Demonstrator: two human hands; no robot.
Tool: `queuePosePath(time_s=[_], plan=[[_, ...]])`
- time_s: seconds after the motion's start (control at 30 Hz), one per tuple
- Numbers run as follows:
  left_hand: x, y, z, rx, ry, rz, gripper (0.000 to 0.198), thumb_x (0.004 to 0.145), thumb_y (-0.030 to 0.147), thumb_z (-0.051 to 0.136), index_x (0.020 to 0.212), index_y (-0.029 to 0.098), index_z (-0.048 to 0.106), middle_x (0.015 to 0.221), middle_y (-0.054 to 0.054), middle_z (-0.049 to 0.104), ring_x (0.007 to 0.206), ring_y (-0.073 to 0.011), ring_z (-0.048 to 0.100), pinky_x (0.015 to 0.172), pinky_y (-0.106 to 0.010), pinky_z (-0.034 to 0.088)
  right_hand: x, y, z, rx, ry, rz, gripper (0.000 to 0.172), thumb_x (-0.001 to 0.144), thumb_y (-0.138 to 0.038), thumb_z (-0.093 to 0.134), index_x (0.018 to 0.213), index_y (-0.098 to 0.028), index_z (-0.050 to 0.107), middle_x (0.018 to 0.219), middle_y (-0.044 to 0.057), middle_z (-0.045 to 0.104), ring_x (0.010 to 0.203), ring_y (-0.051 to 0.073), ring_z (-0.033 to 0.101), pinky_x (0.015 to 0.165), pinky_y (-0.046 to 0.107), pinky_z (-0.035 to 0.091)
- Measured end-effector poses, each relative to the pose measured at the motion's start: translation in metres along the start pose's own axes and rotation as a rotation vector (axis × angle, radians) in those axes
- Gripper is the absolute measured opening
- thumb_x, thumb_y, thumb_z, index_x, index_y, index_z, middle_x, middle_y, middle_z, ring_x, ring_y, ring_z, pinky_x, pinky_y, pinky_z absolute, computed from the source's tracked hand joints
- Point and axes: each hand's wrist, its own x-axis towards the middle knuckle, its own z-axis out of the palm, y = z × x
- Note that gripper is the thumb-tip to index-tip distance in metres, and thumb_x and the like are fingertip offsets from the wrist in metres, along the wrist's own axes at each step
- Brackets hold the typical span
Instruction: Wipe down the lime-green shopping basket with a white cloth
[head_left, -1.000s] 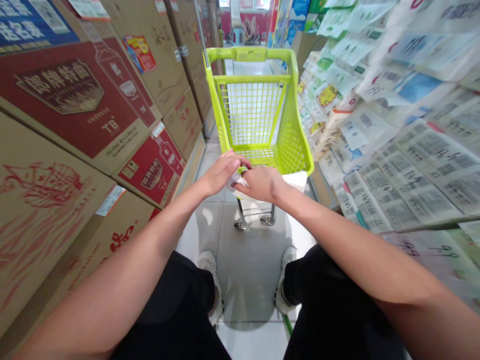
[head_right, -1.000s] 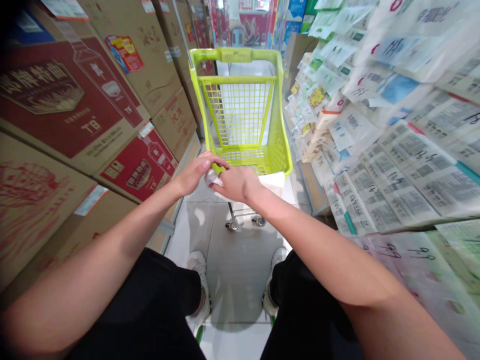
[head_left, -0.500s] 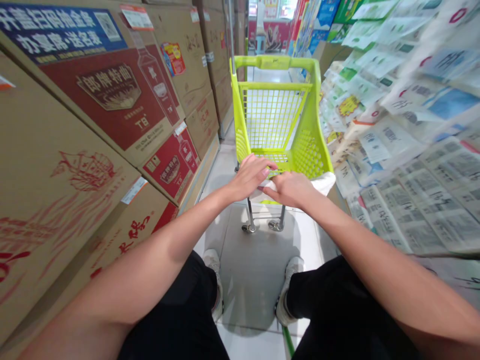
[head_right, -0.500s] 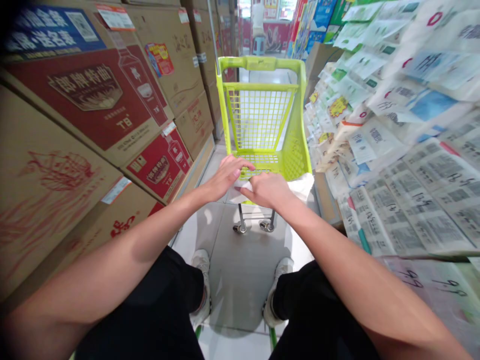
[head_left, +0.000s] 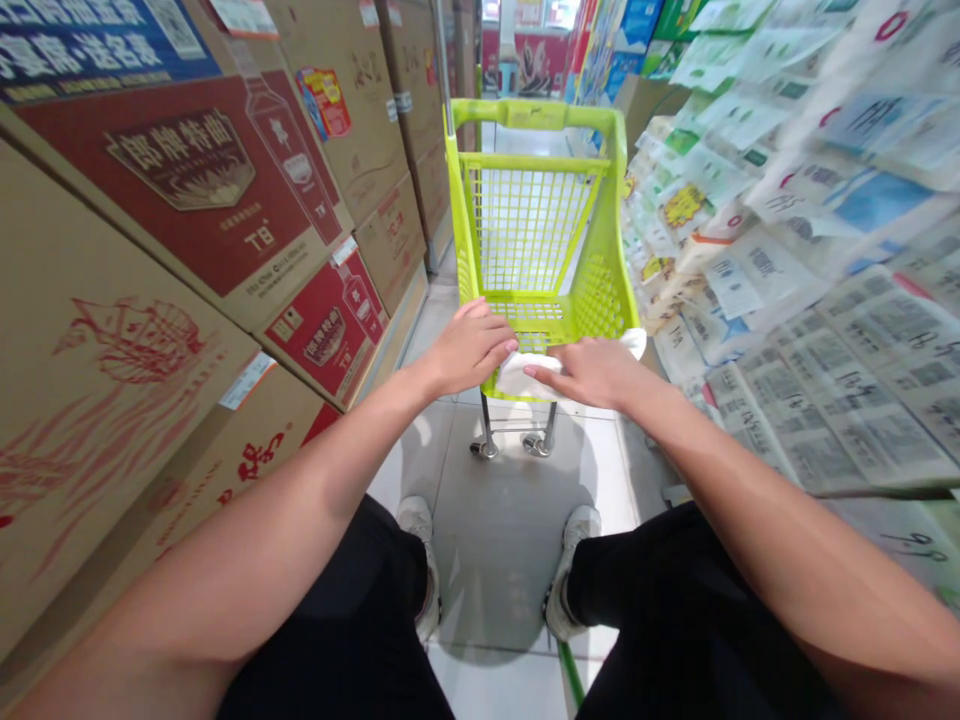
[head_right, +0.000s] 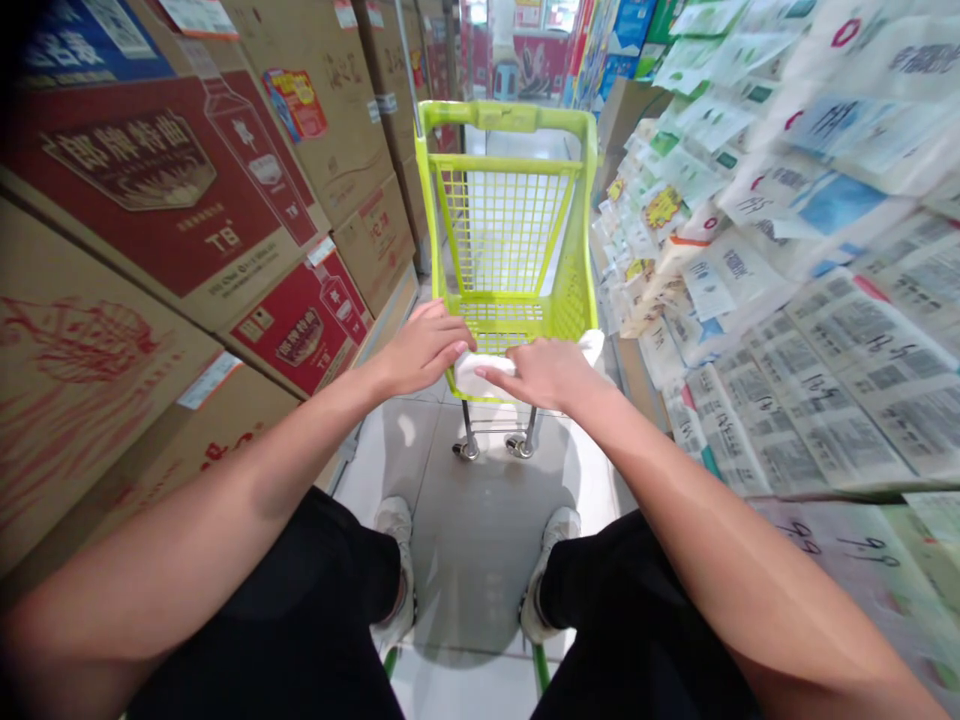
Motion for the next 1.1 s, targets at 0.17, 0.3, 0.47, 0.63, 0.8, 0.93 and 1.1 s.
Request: queuePosePath(time_s=[0.17,0.3,0.47,0.63,0.8,0.93,1.1], plan=[[0.002,0.02,0.01,-0.157,0.075,-0.054,0.068,0.111,0.065,0.013,0.119,0.026,0.067,0.12,-0.007,0.073,0.113,-0.0264,0.059,0.121,-0.052,0.032,0.008,-0.017,0.0,0.002,0.03,-0.033,0.085,0.104,-0.081,0.028,0.119,-0.015,0.08,0.109,0.02,0.081,0.103,0.037,0.077,0.085,0.044,0.054],[0.005,0.029,0.011,-0.278,0.079,-0.078,0.067,0.109,0.069,0.014,0.124,0.026,0.063,0.126,-0.008,0.072,0.119,-0.0258,0.06,0.127,-0.051,0.029,0.021,-0.045,-0.002,0.066,0.016,-0.007,0.076,0.106,-0.071,0.035,0.125,-0.013,0.08,0.117,0.023,0.08,0.107,0.038,0.076,0.09,0.047,0.056],[-0.001,0.016,0.001,-0.152,-0.009,0.047,0.045,0.107,0.061,0.041,0.114,0.023,0.064,0.118,-0.01,0.073,0.116,-0.0278,0.065,0.129,-0.057,0.03,0.017,-0.048,-0.005,0.098,0.008,-0.039,0.077,0.105,-0.075,0.035,0.127,-0.016,0.078,0.116,0.02,0.081,0.105,0.036,0.077,0.088,0.044,0.056],[-0.008,0.001,-0.008,0.051,-0.064,0.127,0.044,0.107,0.056,0.042,0.1,0.023,0.07,0.117,-0.012,0.073,0.118,-0.0301,0.063,0.126,-0.059,0.037,0.002,-0.015,-0.005,0.022,-0.009,-0.066,0.084,0.098,-0.087,0.037,0.118,-0.017,0.079,0.108,0.019,0.082,0.101,0.035,0.077,0.081,0.039,0.053],[-0.011,-0.004,-0.016,0.086,-0.075,0.119,0.05,0.108,0.06,0.038,0.098,0.023,0.072,0.105,-0.011,0.073,0.109,-0.0286,0.064,0.123,-0.056,0.04,0.0,0.019,-0.004,-0.012,-0.092,-0.009,0.089,0.097,-0.09,0.031,0.108,-0.02,0.083,0.103,0.017,0.083,0.095,0.034,0.077,0.073,0.036,0.05],[-0.008,-0.001,-0.013,-0.016,-0.04,0.067,0.055,0.109,0.062,0.03,0.096,0.025,0.069,0.1,-0.008,0.073,0.103,-0.0269,0.065,0.123,-0.056,0.037,-0.001,0.027,-0.002,-0.029,-0.091,-0.018,0.087,0.098,-0.089,0.033,0.111,-0.019,0.083,0.104,0.018,0.082,0.098,0.035,0.077,0.073,0.037,0.05],[-0.002,0.011,-0.001,-0.267,0.116,-0.088,0.078,0.104,0.08,0.014,0.118,0.024,0.066,0.12,-0.01,0.075,0.116,-0.0285,0.064,0.123,-0.055,0.036,0.0,0.0,0.002,-0.052,-0.01,-0.046,0.076,0.106,-0.077,0.033,0.114,-0.018,0.08,0.104,0.018,0.082,0.095,0.034,0.077,0.077,0.038,0.05]])
